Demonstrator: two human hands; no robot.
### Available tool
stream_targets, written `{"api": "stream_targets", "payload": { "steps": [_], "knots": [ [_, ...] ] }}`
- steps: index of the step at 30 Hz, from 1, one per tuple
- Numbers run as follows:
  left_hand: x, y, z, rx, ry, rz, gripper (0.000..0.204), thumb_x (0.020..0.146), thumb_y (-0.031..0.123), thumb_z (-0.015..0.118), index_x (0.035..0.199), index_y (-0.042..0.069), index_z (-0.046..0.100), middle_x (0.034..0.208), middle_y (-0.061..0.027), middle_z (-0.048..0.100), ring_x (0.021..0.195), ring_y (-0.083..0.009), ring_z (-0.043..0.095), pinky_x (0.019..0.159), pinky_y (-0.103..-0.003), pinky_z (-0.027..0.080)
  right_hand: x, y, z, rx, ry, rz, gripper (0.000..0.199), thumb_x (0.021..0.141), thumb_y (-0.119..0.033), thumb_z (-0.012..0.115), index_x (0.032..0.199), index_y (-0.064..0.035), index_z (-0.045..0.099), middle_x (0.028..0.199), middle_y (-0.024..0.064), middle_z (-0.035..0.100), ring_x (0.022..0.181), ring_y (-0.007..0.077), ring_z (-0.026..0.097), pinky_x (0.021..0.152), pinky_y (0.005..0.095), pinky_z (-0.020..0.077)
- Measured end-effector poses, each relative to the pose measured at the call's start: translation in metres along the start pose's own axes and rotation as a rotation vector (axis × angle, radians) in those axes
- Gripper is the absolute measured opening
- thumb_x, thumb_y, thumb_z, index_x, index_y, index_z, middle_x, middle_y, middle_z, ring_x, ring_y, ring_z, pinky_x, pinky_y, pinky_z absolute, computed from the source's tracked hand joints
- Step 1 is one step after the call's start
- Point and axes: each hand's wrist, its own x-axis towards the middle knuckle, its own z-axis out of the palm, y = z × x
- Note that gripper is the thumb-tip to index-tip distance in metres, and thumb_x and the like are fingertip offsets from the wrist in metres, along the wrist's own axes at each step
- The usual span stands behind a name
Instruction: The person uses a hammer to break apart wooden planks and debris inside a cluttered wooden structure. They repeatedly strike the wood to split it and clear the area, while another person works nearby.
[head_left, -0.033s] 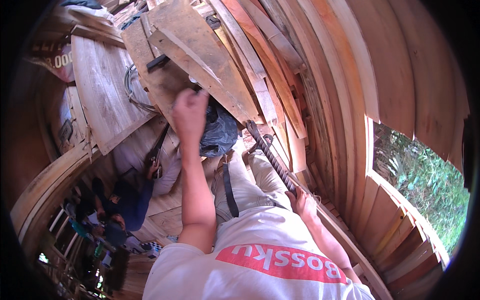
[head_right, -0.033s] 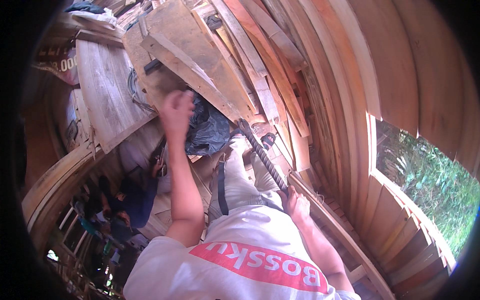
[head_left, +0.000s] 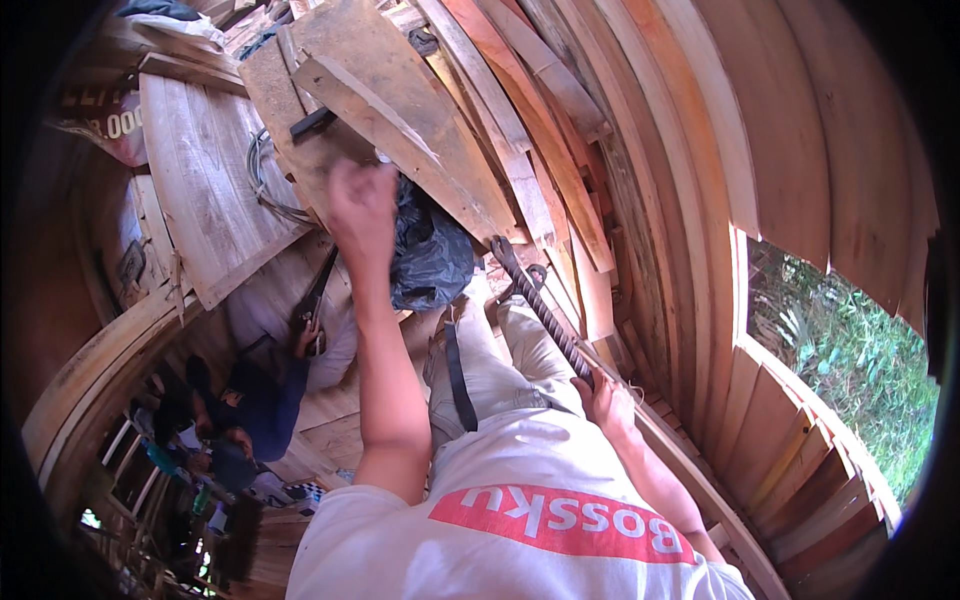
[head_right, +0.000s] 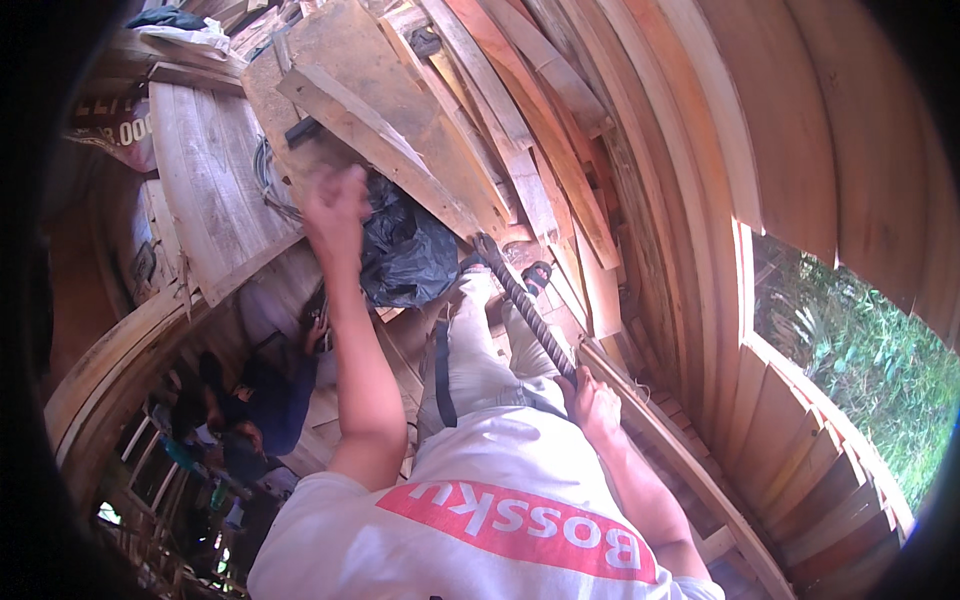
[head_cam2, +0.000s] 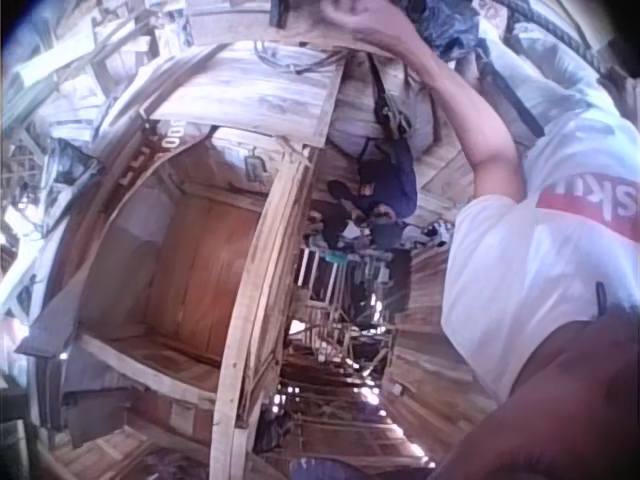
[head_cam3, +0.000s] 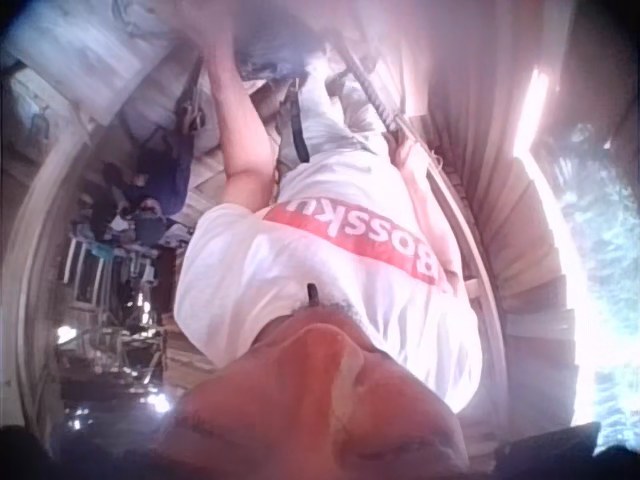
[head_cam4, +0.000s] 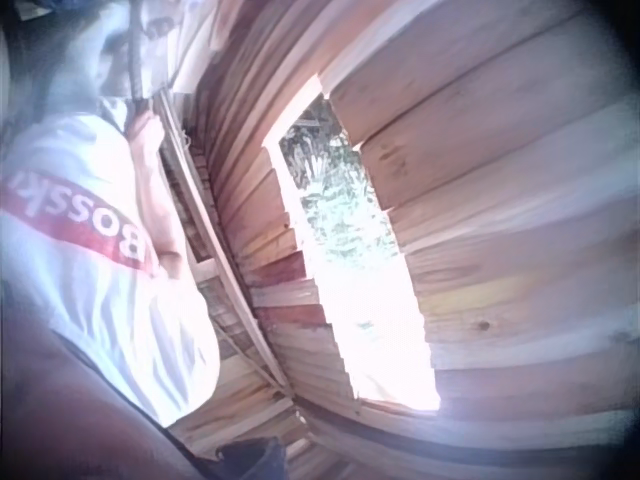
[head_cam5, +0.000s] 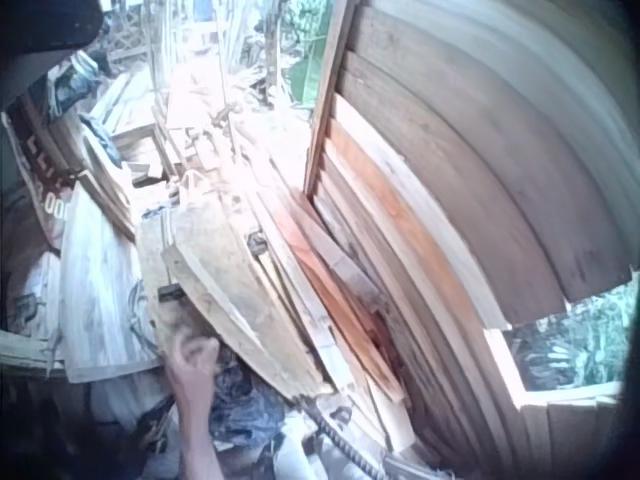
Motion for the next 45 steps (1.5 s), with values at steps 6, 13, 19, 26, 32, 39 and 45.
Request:
{"api": "stream_targets", "payload": {
  "steps": [6, 13, 19, 26, 32, 39, 45],
  "knots": [
    [0.112, -0.045, 0.040, -0.069, 0.335, 0.154, 0.100, 0.073, 0.020, 0.080, 0.143, -0.007, 0.013, 0.135, -0.0240, 0.040, 0.121, -0.0311, 0.046, 0.100, -0.039, 0.039, -0.003, 0.003, 0.006, -0.047, 0.100, -0.110, 0.047, 0.091, -0.047, 0.049, 0.104, -0.0021, 0.055, 0.079, 0.0229, 0.067, 0.079, 0.0395, 0.066, 0.071, 0.0490, 0.0518],
    [0.124, -0.049, 0.055, -0.222, 0.404, 0.112, 0.089, 0.073, 0.007, 0.069, 0.142, -0.008, 0.014, 0.133, -0.0261, 0.040, 0.117, -0.0336, 0.050, 0.097, -0.040, 0.043, -0.013, -0.003, 0.000, -0.028, 0.076, -0.066, 0.044, 0.091, -0.045, 0.051, 0.103, -0.0025, 0.055, 0.074, 0.0193, 0.066, 0.072, 0.0353, 0.067, 0.064, 0.0455, 0.0524],
    [0.124, -0.051, 0.055, -0.037, 0.510, 0.164, 0.086, 0.073, 0.012, 0.063, 0.141, -0.008, 0.016, 0.131, -0.0306, 0.039, 0.115, -0.0404, 0.049, 0.096, -0.043, 0.044, -0.003, 0.005, 0.011, 0.055, 0.079, -0.028, 0.041, 0.090, -0.046, 0.054, 0.096, -0.0060, 0.052, 0.076, 0.0197, 0.066, 0.075, 0.0376, 0.065, 0.067, 0.0464, 0.0499],
    [0.129, -0.068, 0.049, 0.111, 0.558, 0.167, 0.086, 0.076, 0.020, 0.065, 0.140, -0.009, 0.015, 0.129, -0.0334, 0.039, 0.115, -0.0444, 0.048, 0.098, -0.047, 0.042, 0.006, 0.005, 0.029, 0.128, -0.047, -0.003, 0.042, 0.089, -0.046, 0.055, 0.098, -0.0050, 0.052, 0.077, 0.0195, 0.066, 0.076, 0.0378, 0.066, 0.070, 0.0470, 0.0504],
    [0.128, -0.049, 0.064, 0.296, 0.523, 0.203, 0.090, 0.075, 0.024, 0.066, 0.139, -0.011, 0.014, 0.131, -0.0341, 0.036, 0.116, -0.0457, 0.046, 0.099, -0.047, 0.040, 0.014, 0.008, 0.017, 0.102, -0.069, -0.034, 0.037, 0.088, -0.038, 0.058, 0.100, -0.0033, 0.053, 0.079, 0.0209, 0.067, 0.079, 0.0372, 0.066, 0.072, 0.0468, 0.0514],
    [0.137, -0.059, 0.063, 0.357, 0.533, 0.205, 0.089, 0.074, 0.024, 0.064, 0.139, -0.011, 0.015, 0.132, -0.0335, 0.035, 0.116, -0.0460, 0.044, 0.100, -0.048, 0.038, 0.021, 0.023, 0.024, 0.138, -0.060, -0.116, 0.033, 0.088, -0.033, 0.060, 0.100, -0.0027, 0.053, 0.081, 0.0228, 0.066, 0.080, 0.0384, 0.066, 0.074, 0.0464, 0.0514],
    [0.136, -0.054, 0.062, 0.413, 0.559, 0.177, 0.083, 0.073, 0.023, 0.063, 0.136, -0.010, 0.021, 0.127, -0.0336, 0.040, 0.114, -0.0465, 0.046, 0.097, -0.049, 0.038, 0.030, 0.029, 0.051, 0.203, -0.099, -0.074, 0.032, 0.087, -0.033, 0.059, 0.100, -0.0041, 0.054, 0.081, 0.0228, 0.066, 0.082, 0.0394, 0.065, 0.075, 0.0478, 0.0506]
  ]
}}
